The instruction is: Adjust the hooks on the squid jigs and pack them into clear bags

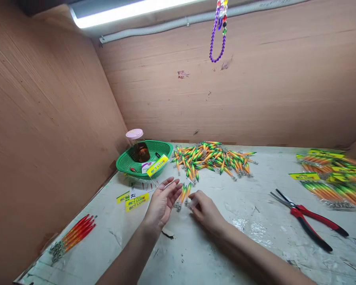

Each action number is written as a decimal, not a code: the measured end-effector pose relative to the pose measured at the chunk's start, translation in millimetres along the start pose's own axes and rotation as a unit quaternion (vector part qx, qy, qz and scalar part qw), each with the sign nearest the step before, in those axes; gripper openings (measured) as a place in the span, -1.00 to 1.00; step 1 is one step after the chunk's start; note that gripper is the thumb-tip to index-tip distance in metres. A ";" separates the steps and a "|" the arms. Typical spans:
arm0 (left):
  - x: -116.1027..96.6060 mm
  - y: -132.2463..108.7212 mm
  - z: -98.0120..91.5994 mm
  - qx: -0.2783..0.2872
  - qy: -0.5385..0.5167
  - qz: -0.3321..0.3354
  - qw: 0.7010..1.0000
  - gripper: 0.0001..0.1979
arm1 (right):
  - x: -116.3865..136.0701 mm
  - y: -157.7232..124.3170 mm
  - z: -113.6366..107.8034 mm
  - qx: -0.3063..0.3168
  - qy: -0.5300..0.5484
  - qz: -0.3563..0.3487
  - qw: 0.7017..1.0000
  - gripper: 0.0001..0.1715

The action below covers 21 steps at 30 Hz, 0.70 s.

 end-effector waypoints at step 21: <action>22.8 7.8 -20.7 0.001 -0.011 -0.025 1.000 -0.78 | 1.5 -53.5 -76.1 0.026 -0.143 0.018 0.989 -0.86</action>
Point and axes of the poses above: each hand's wrist, its own y-axis towards the middle knuckle, its own z-axis out of the palm, x = y × z, the point moved 4 cm from there along y, towards the middle knuckle, and after that the axes turned 8 degrees about x, right-handed, at the moved point
